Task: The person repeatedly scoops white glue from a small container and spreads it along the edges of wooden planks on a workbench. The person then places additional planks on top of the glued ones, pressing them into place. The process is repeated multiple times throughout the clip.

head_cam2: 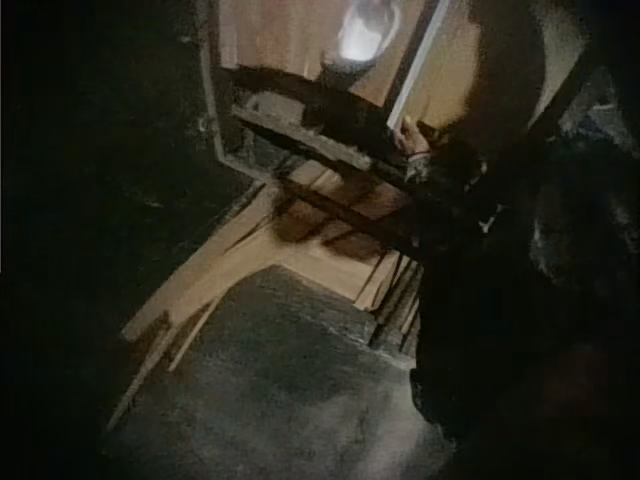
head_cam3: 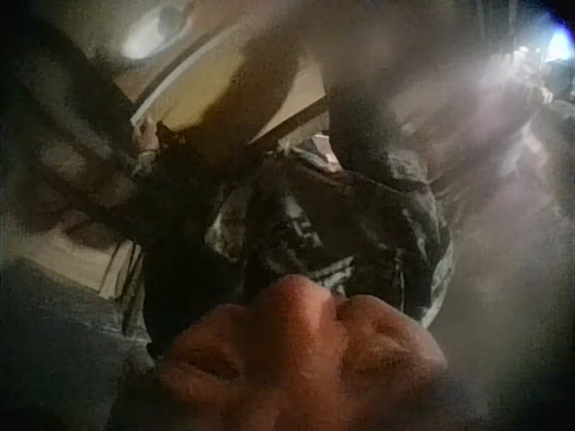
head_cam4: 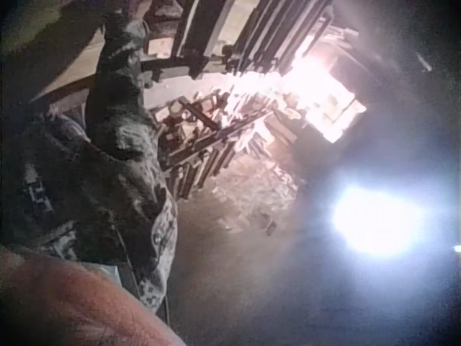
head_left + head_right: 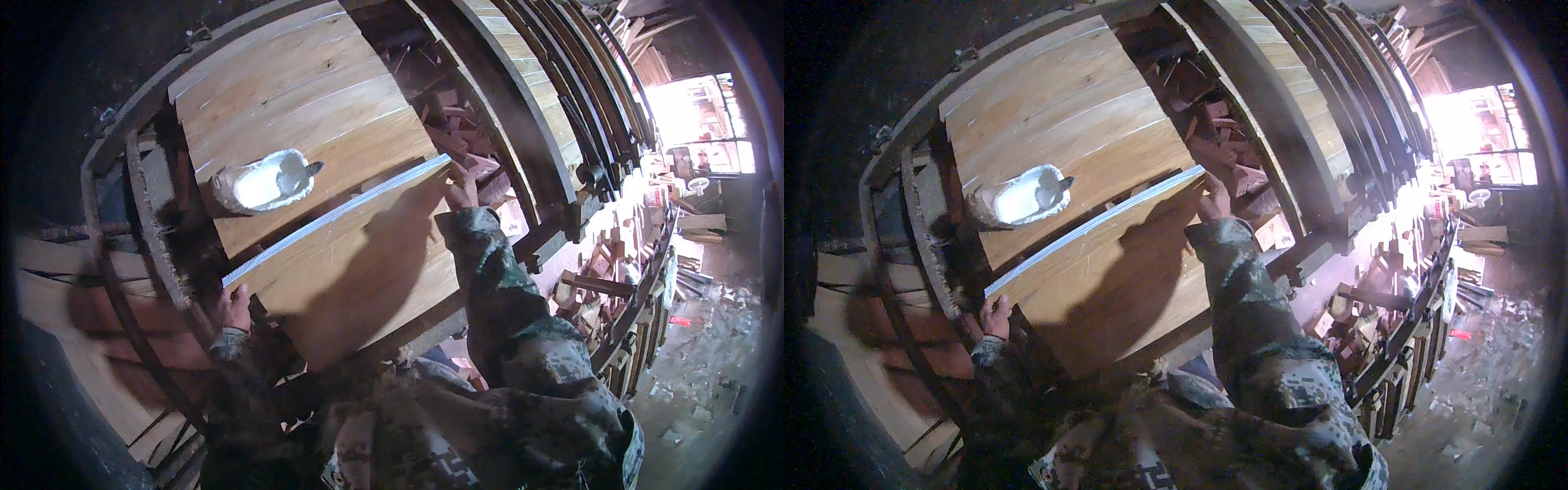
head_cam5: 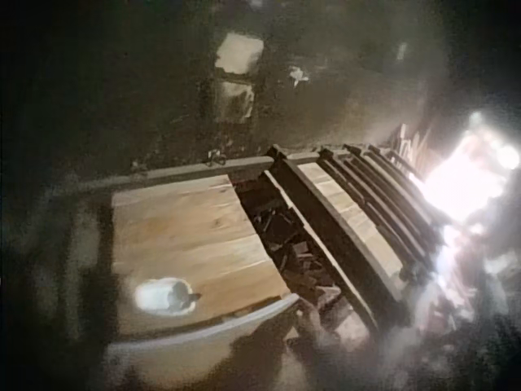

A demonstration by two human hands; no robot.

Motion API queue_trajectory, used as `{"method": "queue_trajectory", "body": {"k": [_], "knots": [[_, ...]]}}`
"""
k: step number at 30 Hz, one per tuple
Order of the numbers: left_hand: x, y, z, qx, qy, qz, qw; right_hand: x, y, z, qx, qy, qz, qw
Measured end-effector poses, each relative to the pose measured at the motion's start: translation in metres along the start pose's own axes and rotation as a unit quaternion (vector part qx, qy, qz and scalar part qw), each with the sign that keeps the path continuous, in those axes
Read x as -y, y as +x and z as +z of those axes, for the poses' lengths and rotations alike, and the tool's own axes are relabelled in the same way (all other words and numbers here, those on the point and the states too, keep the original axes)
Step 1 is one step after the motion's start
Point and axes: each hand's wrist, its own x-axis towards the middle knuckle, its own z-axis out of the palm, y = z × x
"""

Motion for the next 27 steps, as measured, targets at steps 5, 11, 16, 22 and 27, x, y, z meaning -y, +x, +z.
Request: {"method": "queue_trajectory", "body": {"k": [5, 11, 16, 22, 27], "knots": [[0.023, 0.052, 0.026, -0.117, 0.265, 0.124, 0.949, -0.015, 0.023, 0.002, 0.015, -0.292, -0.029, 0.956], [-0.019, 0.057, 0.033, 0.004, 0.281, -0.088, 0.956, 0.009, 0.015, 0.011, -0.023, -0.45, 0.013, 0.892], [-0.056, 0.053, 0.038, 0.041, 0.455, -0.098, 0.884, -0.002, 0.019, 0.016, -0.05, -0.417, -0.041, 0.906], [-0.044, 0.045, 0.044, -0.044, 0.24, -0.024, 0.97, -0.016, 0.02, 0.01, -0.057, -0.342, -0.108, 0.932], [-0.034, 0.029, 0.049, -0.109, 0.171, 0.018, 0.979, -0.02, 0.009, 0.014, -0.077, -0.24, -0.107, 0.962]]}}
